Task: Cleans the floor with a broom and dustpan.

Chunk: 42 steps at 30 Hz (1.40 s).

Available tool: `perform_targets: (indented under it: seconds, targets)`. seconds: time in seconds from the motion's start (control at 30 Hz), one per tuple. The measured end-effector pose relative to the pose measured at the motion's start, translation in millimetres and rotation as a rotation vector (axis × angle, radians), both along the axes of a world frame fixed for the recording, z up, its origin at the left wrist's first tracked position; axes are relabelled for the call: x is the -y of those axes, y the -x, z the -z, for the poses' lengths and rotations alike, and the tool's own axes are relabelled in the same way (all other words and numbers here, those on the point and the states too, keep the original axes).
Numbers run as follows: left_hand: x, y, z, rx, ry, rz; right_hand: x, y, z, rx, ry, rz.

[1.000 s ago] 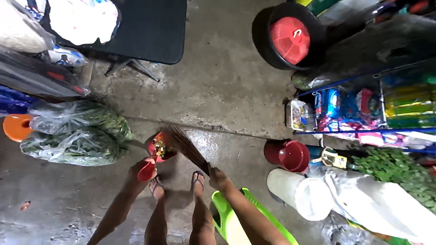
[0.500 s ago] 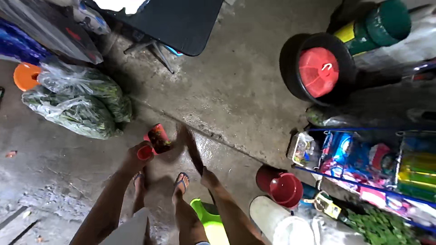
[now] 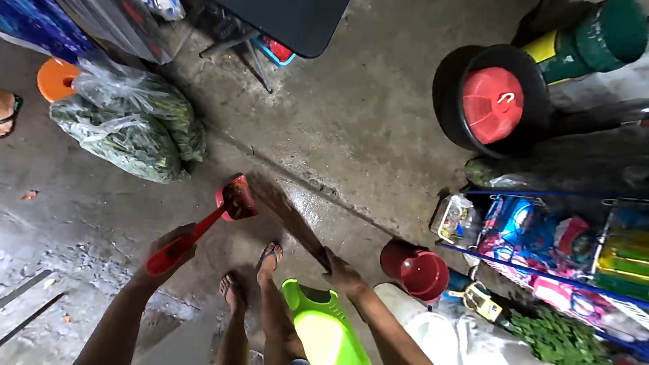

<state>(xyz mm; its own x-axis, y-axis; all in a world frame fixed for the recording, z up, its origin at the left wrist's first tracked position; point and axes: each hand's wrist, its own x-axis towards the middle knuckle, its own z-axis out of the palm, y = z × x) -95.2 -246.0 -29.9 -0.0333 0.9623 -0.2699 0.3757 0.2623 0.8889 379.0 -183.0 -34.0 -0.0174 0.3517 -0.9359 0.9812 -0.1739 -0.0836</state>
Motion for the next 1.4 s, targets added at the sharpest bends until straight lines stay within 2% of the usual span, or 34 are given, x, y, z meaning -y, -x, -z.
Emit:
perform_targets:
  seconds: [0.1,0.17,0.23,0.33,0.43,0.53,0.57,0.67,0.77,0.87,0.97,1.07,1.13,1.2,1.3,1.4]
  targets:
    - [37,17,6,0.034,0.005,0.021,9,-5,43,0.053,-0.009,0.170]
    - [47,14,4,0.021,0.064,0.051,36,27,72,0.058,0.004,0.272]
    - [46,-2,-3,-0.052,0.187,0.113,79,80,86,0.019,0.100,0.276]
    - [37,-25,-6,-0.108,0.254,0.170,136,128,99,-0.069,0.286,0.264]
    - [48,-23,-1,-0.075,0.248,0.133,164,122,72,-0.173,0.291,0.357]
    - [66,-10,13,-0.020,0.148,0.077,151,92,35,-0.181,0.173,0.353]
    - [71,-7,13,-0.002,0.140,0.054,138,85,33,-0.161,0.100,0.341]
    - [89,-11,6,0.014,0.154,-0.050,73,85,68,-0.075,-0.114,0.299]
    - [106,-32,8,-0.004,0.134,-0.184,26,103,115,0.096,-0.023,-0.012]
    - [110,-45,12,-0.034,0.143,-0.241,37,112,113,0.070,0.121,-0.299]
    - [111,-46,14,-0.004,0.142,-0.257,49,95,69,-0.002,0.130,-0.308]
    - [117,-41,21,0.035,0.082,-0.289,37,71,36,-0.026,0.041,-0.148]
    - [120,-41,20,0.019,0.087,-0.286,17,65,45,0.032,-0.050,0.000]
    - [113,-48,17,-0.032,0.099,-0.280,-7,78,72,0.127,-0.074,0.038]
    - [100,-55,16,-0.077,0.116,-0.258,-6,102,114,0.151,0.006,-0.210]
    - [103,-54,19,-0.042,0.133,-0.286,6,112,109,0.120,0.060,-0.370]
